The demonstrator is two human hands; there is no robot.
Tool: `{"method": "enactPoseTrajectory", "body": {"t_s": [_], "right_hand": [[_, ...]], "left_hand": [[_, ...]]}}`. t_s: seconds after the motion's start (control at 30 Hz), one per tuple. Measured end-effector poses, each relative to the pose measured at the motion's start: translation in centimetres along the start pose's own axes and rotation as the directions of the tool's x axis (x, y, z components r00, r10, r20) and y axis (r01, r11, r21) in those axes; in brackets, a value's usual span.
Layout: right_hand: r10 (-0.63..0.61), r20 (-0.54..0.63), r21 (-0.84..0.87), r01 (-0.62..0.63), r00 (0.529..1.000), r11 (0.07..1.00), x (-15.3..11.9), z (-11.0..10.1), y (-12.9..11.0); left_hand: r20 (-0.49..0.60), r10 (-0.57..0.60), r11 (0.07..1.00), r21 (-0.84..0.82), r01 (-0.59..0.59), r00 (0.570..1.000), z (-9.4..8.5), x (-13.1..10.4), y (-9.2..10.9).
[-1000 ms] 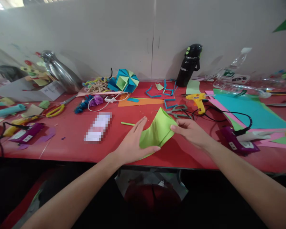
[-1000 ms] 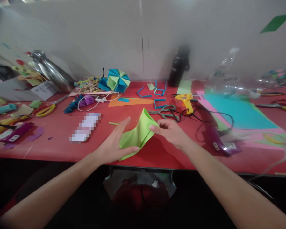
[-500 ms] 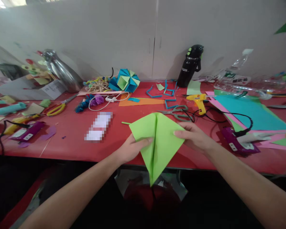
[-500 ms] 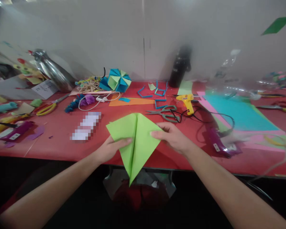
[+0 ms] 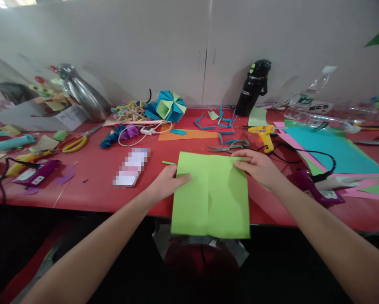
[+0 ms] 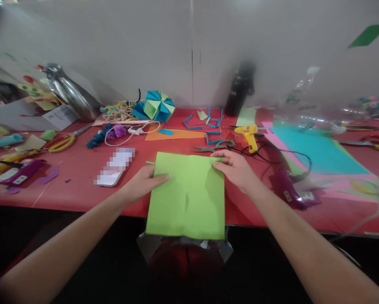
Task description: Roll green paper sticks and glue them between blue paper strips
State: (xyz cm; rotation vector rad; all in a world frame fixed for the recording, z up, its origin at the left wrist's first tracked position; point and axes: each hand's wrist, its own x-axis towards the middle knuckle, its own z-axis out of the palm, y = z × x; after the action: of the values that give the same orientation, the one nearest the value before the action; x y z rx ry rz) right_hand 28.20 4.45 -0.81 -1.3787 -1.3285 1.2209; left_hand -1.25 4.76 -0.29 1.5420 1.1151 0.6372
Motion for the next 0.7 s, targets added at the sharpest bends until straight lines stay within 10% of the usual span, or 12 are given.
{"method": "enactPoseTrajectory", "body": {"t_s": [0.1,0.2,0.33,0.7], "right_hand": [[0.047,0.055,-0.168,-0.038,0.997,0.985,0.2,0.2,0.5],[0.034,0.066,-0.269,-0.015,0.997,0.963,0.3,0.6,0.8],[-0.011,0.059,-0.363,0.032,0.998,0.931,0.4,1.0,1.0],[-0.137,0.082,-0.650,0.157,0.987,0.744,0.4,0.9,1.9]], "left_hand": [[-0.198,0.298,0.876,0.446,-0.185,0.934,0.3,0.2,-0.8],[-0.035,0.532,0.543,0.780,-0.309,0.846,1.0,0.1,-1.3],[0.230,0.490,0.362,0.824,-0.436,0.841,2.4,-0.1,-1.6],[0.265,0.350,0.331,0.862,-0.383,0.899,3.3,0.5,-1.4]]}}
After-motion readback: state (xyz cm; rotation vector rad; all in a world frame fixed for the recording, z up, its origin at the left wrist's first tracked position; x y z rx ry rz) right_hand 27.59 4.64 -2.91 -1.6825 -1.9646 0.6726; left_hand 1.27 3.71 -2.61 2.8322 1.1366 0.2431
